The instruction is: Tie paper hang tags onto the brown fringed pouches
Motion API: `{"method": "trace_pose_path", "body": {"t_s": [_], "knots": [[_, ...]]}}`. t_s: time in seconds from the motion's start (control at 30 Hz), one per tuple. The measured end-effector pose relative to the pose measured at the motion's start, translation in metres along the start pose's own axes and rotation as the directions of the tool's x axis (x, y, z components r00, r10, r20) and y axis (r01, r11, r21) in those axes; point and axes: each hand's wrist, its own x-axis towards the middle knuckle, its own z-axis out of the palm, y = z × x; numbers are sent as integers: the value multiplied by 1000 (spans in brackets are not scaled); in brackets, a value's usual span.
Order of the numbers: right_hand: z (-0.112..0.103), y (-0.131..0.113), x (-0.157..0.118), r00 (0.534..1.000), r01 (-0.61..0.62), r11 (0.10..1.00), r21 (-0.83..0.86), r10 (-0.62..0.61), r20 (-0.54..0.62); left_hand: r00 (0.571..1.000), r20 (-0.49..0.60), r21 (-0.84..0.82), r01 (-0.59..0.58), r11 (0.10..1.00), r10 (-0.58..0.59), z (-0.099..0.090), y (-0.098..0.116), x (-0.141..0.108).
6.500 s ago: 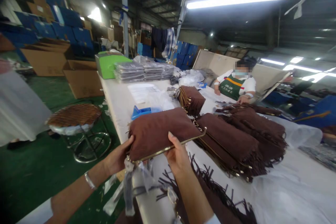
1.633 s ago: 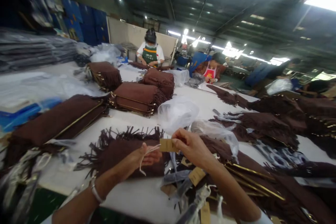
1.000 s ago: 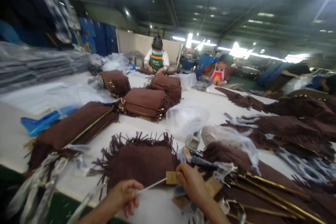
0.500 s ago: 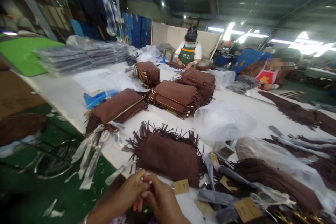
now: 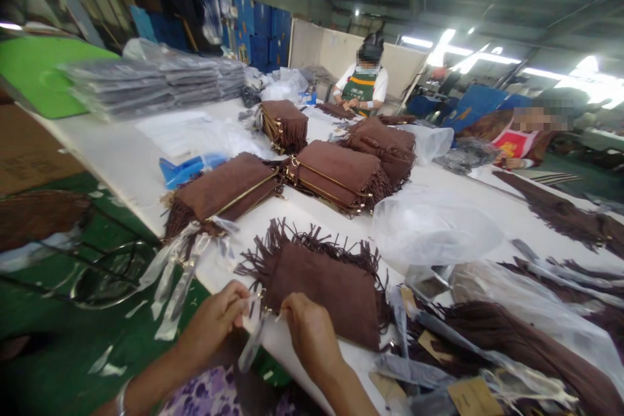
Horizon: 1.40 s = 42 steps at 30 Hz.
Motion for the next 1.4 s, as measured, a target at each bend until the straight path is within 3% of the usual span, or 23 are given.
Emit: {"method": "trace_pose_path", "body": {"t_s": [0.07,0.13,0.2,0.27,0.43,0.6,0.87,1.4], "knots": [[-8,0,8,999,-16,1000,-6,16,-38,984,-75,324,-129,937,162,-11,3,4],[-12,-1,15,998,-28,999,36,30,-49,969,-3,516,-209,830,246,-10,1,10],[-10,-4,22,998,-42,995,87,45,-36,971,73,601,-226,767,229,-3,-2,17],[-6,-7,28,998,-57,993,108,60,-28,978,82,632,-202,749,194,4,-6,24],[7,-10,38,997,-38,999,12,39,-70,979,49,531,-194,825,198,-2,-11,28],[15,-11,41,998,21,995,-96,-26,-53,993,32,345,-118,931,114,-4,-12,22],[23,-16,42,1000,24,956,-291,-25,1,996,17,237,-94,967,93,2,-18,20],[36,-18,47,998,62,952,-298,-59,18,998,33,117,-62,991,58,-2,-10,16]]}}
